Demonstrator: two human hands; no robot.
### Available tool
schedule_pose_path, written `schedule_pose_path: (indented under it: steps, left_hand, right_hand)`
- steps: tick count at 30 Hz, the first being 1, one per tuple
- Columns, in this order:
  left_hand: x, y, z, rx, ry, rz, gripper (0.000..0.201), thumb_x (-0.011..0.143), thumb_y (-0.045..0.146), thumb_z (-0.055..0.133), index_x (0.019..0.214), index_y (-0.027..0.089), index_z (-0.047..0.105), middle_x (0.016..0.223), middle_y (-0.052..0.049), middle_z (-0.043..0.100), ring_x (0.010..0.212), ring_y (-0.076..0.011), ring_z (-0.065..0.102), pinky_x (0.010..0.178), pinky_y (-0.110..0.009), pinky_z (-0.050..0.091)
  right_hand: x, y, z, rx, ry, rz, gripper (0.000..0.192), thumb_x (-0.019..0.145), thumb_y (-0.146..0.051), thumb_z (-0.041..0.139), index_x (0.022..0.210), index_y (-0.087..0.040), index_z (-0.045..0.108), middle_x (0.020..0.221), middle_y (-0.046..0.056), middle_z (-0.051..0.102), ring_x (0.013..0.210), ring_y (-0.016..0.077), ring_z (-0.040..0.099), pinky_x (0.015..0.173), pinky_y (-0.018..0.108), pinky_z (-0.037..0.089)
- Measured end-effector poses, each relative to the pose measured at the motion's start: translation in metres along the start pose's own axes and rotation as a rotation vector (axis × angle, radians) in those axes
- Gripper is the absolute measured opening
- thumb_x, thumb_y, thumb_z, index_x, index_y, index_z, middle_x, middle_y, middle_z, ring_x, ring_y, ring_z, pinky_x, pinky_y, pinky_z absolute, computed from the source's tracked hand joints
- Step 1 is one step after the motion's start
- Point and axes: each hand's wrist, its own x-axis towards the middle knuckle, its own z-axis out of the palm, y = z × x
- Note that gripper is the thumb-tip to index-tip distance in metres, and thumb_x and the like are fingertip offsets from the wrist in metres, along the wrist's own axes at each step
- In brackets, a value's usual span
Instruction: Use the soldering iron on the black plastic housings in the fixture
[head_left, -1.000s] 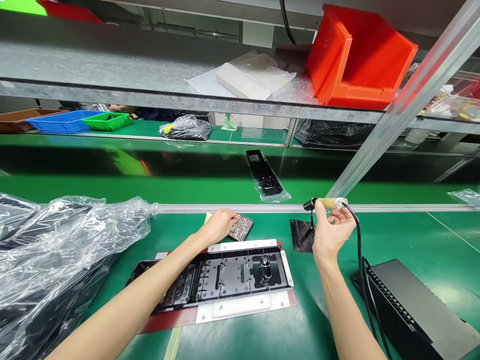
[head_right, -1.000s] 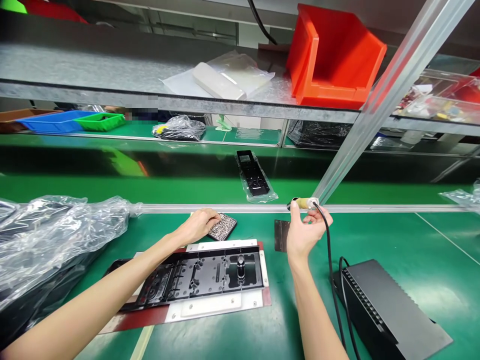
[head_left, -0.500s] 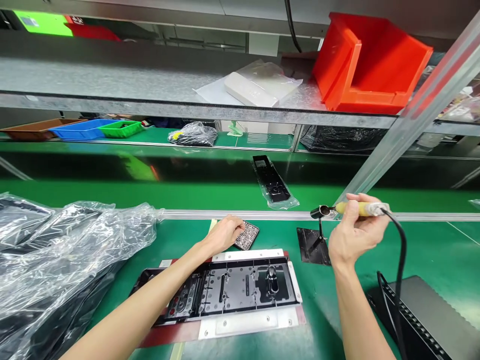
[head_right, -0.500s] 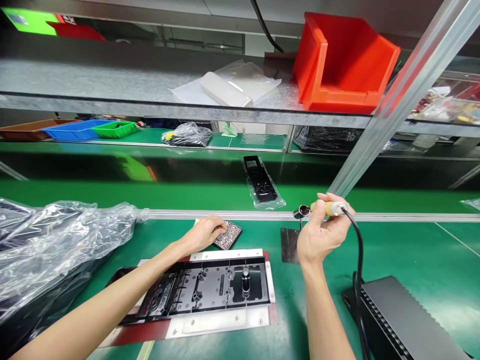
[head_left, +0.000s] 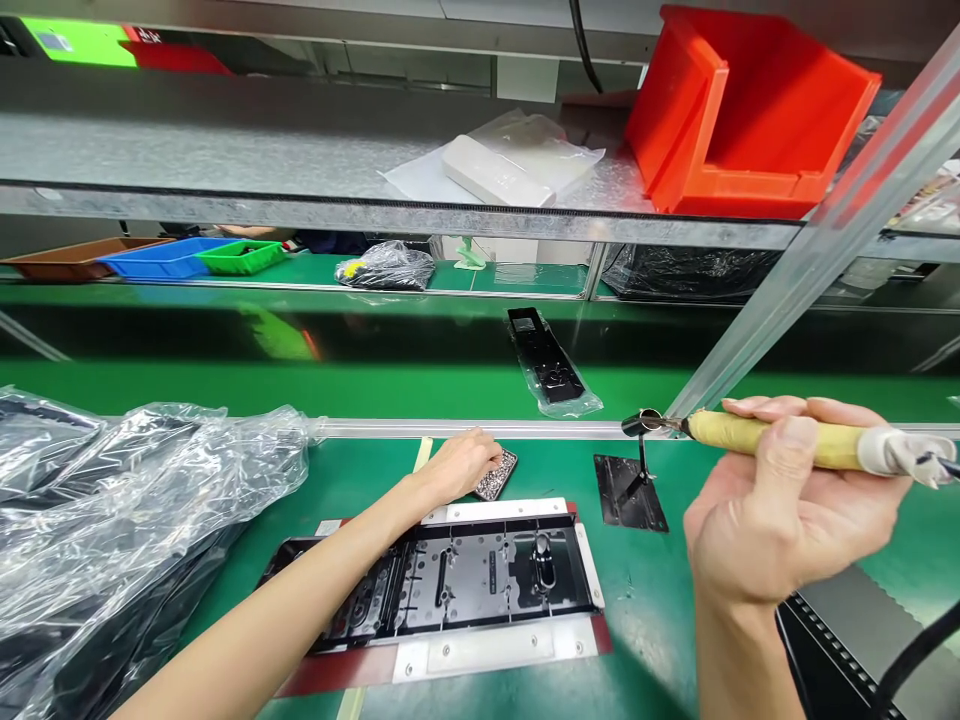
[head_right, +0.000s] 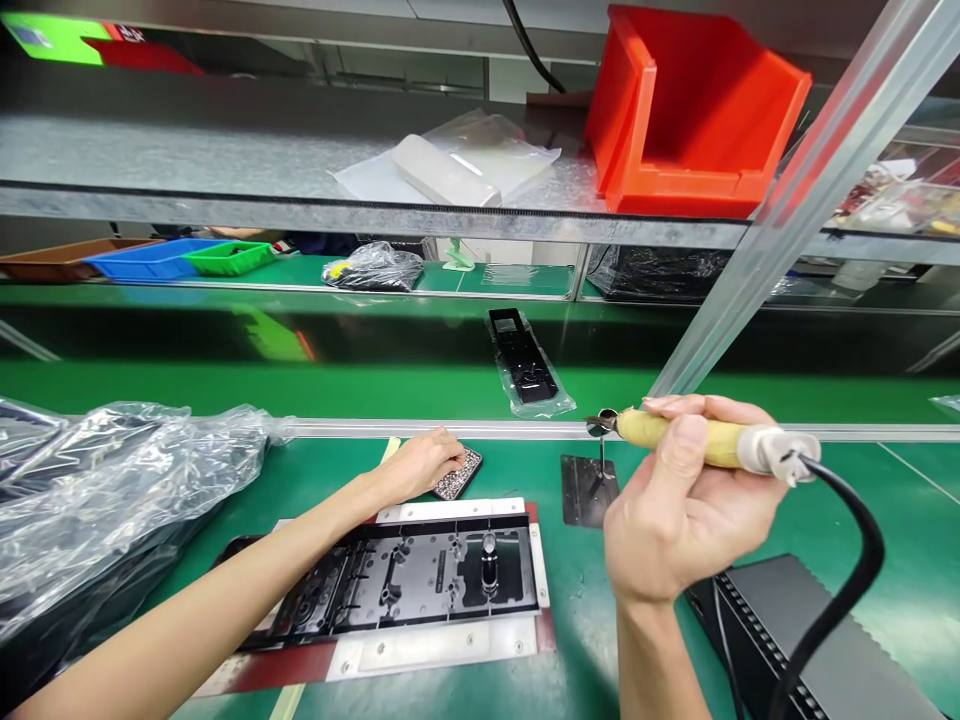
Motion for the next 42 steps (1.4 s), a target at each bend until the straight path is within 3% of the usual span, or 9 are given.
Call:
schedule_pose_path:
  steps: [4, 8, 14, 17, 20, 23, 32, 37, 42]
  left_hand:
    - [0.003, 0.001, -0.002, -0.004, 0.014, 0.001, 0.019, 0.095, 0.015, 0.052, 0.078, 0.016, 0.06, 0.081, -0.009, 0.066, 0.082, -0.023, 0.059, 0.081, -0.035, 0.045]
    - [-0.008, 0.011, -0.015, -0.079, 0.069, -0.102, 0.022, 0.097, 0.015, 0.045, 0.079, 0.017, 0.057, 0.077, -0.006, 0.064, 0.079, -0.0216, 0.059, 0.073, -0.032, 0.044]
    - [-0.065, 0.068, -0.042, -0.245, 0.11, -0.208, 0.015, 0.096, 0.017, 0.049, 0.085, 0.02, 0.057, 0.084, 0.001, 0.066, 0.076, -0.0142, 0.058, 0.071, -0.026, 0.045]
    - [-0.092, 0.1, -0.045, -0.452, 0.102, -0.243, 0.011, 0.096, 0.021, 0.054, 0.089, 0.021, 0.063, 0.083, 0.002, 0.066, 0.071, -0.0124, 0.057, 0.066, -0.025, 0.044]
    - [-0.105, 0.117, -0.04, -0.502, 0.081, -0.152, 0.017, 0.1, 0.023, 0.053, 0.11, 0.024, 0.067, 0.096, -0.001, 0.068, 0.084, -0.0136, 0.061, 0.076, -0.026, 0.048]
    - [-0.107, 0.119, -0.031, -0.469, 0.027, -0.059, 0.019, 0.103, 0.022, 0.049, 0.107, 0.022, 0.068, 0.103, -0.004, 0.068, 0.095, -0.016, 0.061, 0.084, -0.029, 0.05]
    - [-0.104, 0.111, -0.012, -0.309, 0.064, 0.083, 0.024, 0.101, 0.013, 0.048, 0.101, 0.019, 0.071, 0.093, -0.006, 0.069, 0.088, -0.0191, 0.06, 0.073, -0.031, 0.054]
    - [-0.107, 0.113, -0.013, -0.299, 0.055, 0.078, 0.022, 0.102, 0.015, 0.049, 0.11, 0.018, 0.069, 0.096, -0.007, 0.068, 0.088, -0.0191, 0.059, 0.073, -0.032, 0.053]
    - [-0.123, 0.11, -0.011, -0.304, 0.124, 0.064, 0.029, 0.101, 0.01, 0.048, 0.125, 0.021, 0.061, 0.102, -0.007, 0.066, 0.093, -0.0189, 0.057, 0.078, -0.033, 0.053]
  right_hand:
    - [-0.001, -0.01, 0.002, 0.006, -0.013, 0.03, 0.012, 0.081, -0.017, 0.067, 0.092, -0.018, 0.061, 0.082, 0.002, 0.058, 0.072, 0.0183, 0.061, 0.077, 0.045, 0.051]
    - [0.001, -0.017, 0.002, 0.007, -0.015, 0.032, 0.011, 0.081, -0.018, 0.067, 0.091, -0.019, 0.063, 0.079, 0.002, 0.058, 0.07, 0.0199, 0.061, 0.077, 0.046, 0.051]
    - [0.003, -0.029, 0.003, 0.018, -0.001, 0.026, 0.009, 0.08, -0.018, 0.064, 0.089, -0.022, 0.065, 0.077, 0.001, 0.055, 0.069, 0.0186, 0.058, 0.073, 0.045, 0.051]
    - [0.002, -0.035, 0.003, 0.034, -0.018, 0.043, 0.007, 0.083, -0.018, 0.064, 0.088, -0.023, 0.067, 0.081, 0.002, 0.053, 0.072, 0.0183, 0.057, 0.076, 0.045, 0.051]
    - [-0.001, -0.039, 0.004, 0.024, -0.034, 0.08, 0.006, 0.085, -0.021, 0.064, 0.087, -0.026, 0.068, 0.08, 0.002, 0.052, 0.073, 0.0195, 0.056, 0.077, 0.047, 0.052]
    - [-0.003, -0.042, 0.004, 0.023, -0.059, 0.105, 0.007, 0.084, -0.021, 0.064, 0.088, -0.026, 0.068, 0.079, 0.002, 0.052, 0.073, 0.0215, 0.056, 0.078, 0.05, 0.052]
    - [-0.002, -0.05, 0.002, 0.011, -0.076, 0.21, 0.01, 0.083, -0.018, 0.063, 0.091, -0.024, 0.066, 0.084, 0.003, 0.054, 0.078, 0.0211, 0.057, 0.084, 0.049, 0.054]
    - [-0.004, -0.049, 0.003, 0.052, -0.131, 0.181, 0.012, 0.084, -0.014, 0.058, 0.094, -0.02, 0.064, 0.082, 0.003, 0.055, 0.076, 0.0203, 0.059, 0.079, 0.048, 0.054]
    - [-0.008, -0.056, 0.006, 0.051, -0.216, 0.227, 0.014, 0.081, -0.01, 0.056, 0.091, -0.018, 0.062, 0.08, 0.001, 0.058, 0.07, 0.0179, 0.061, 0.071, 0.044, 0.055]
